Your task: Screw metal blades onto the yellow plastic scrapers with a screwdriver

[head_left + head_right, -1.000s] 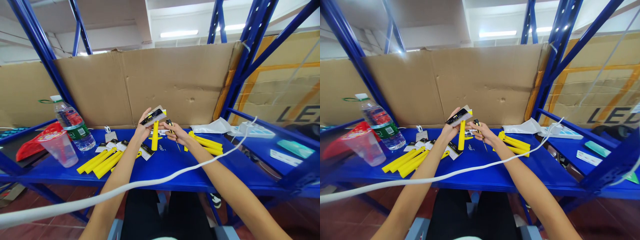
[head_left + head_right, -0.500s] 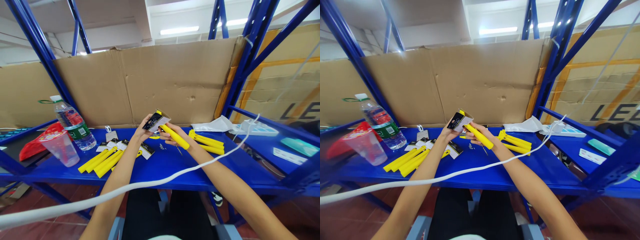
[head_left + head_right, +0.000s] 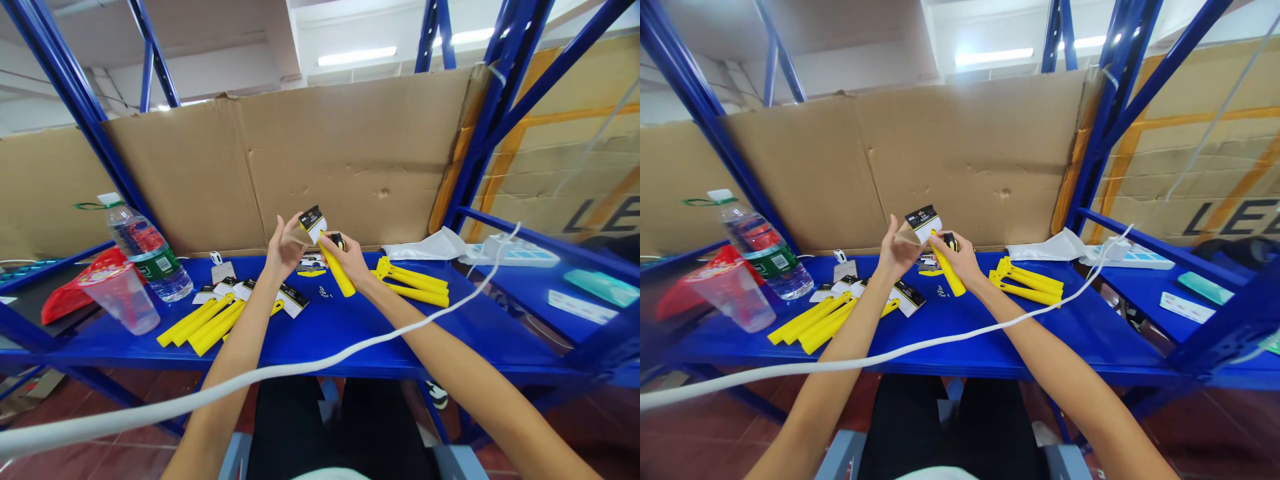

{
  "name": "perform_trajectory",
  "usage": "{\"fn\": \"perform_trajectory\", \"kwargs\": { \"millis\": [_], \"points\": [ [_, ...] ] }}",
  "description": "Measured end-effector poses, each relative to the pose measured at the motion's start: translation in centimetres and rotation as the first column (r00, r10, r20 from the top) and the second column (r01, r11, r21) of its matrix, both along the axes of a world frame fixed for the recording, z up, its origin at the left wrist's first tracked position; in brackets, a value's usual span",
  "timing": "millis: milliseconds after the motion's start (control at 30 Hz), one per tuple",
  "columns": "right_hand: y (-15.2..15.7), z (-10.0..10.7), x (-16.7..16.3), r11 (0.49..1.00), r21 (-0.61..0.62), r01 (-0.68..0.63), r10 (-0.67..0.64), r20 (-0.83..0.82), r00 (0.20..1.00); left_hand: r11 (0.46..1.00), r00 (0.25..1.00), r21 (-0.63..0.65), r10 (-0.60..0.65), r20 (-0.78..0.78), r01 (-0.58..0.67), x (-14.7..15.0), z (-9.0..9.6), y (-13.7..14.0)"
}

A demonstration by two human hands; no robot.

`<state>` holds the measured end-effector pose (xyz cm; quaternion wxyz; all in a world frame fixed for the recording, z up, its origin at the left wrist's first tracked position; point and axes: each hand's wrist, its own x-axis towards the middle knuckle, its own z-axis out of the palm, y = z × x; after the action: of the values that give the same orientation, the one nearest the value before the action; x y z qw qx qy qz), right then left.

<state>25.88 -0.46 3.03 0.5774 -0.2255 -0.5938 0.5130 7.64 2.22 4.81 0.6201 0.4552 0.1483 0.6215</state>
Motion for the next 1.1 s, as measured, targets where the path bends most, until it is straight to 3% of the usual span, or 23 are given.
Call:
{"fn": "perform_trajectory", "kwargs": {
  "millis": [67,133,200,233,467,600,700,800,933,1100],
  "points": [
    [0.2,-0.4,0.1,0.974,0.117,0.192,-0.193,0.001,0.981,0.999,1.0,-0.033,-0.012,-0.008,0.011,0.5,-0.2,0.1],
    [0.5,-0.7,0.3,0.876,0.293,0.382,-0.412,0.044,0.91,0.999,1.0,-0.036,-0.014,-0.007,0.014,1.2,-0.3,-0.1],
    [0.8,-1.0,0.6,0.771,0.434,0.466,-0.56,0.114,0.821,1.0,1.0,-0.025,0.011,0.002,-0.011,1.7,-0.3,-0.4],
    [1.0,-1.1,0.7,0.754,0.461,0.468,-0.587,0.153,0.795,1.0,1.0,-0.015,0.023,0.001,-0.023,1.9,-0.3,-0.6],
    [1.9,-1.5,1.2,0.751,0.466,0.468,-0.62,0.256,0.741,0.995,0.998,0.088,0.052,-0.047,-0.048,2.1,-0.5,-1.0],
    [1.6,-1.4,1.1,0.76,0.475,0.443,-0.604,0.268,0.75,0.984,0.995,0.175,-0.012,-0.098,0.029,1.7,-0.6,-1.2],
    [1.5,-1.5,1.2,0.735,0.525,0.428,-0.621,0.27,0.736,0.965,0.985,0.245,-0.056,-0.164,0.096,1.6,-0.3,-1.4],
    [1.6,-1.6,1.5,0.693,0.593,0.409,-0.651,0.273,0.708,0.973,0.977,0.225,-0.007,-0.212,0.055,1.7,-0.1,-1.5],
    [2.1,-2.1,1.6,0.673,0.643,0.365,-0.659,0.297,0.691,0.979,0.984,0.18,0.116,-0.134,-0.091,1.7,0.0,-1.4],
    [2.3,-2.5,1.4,0.65,0.691,0.317,-0.663,0.312,0.68,0.986,0.991,0.14,0.1,-0.087,-0.087,1.3,0.2,-1.4]
  ]
}}
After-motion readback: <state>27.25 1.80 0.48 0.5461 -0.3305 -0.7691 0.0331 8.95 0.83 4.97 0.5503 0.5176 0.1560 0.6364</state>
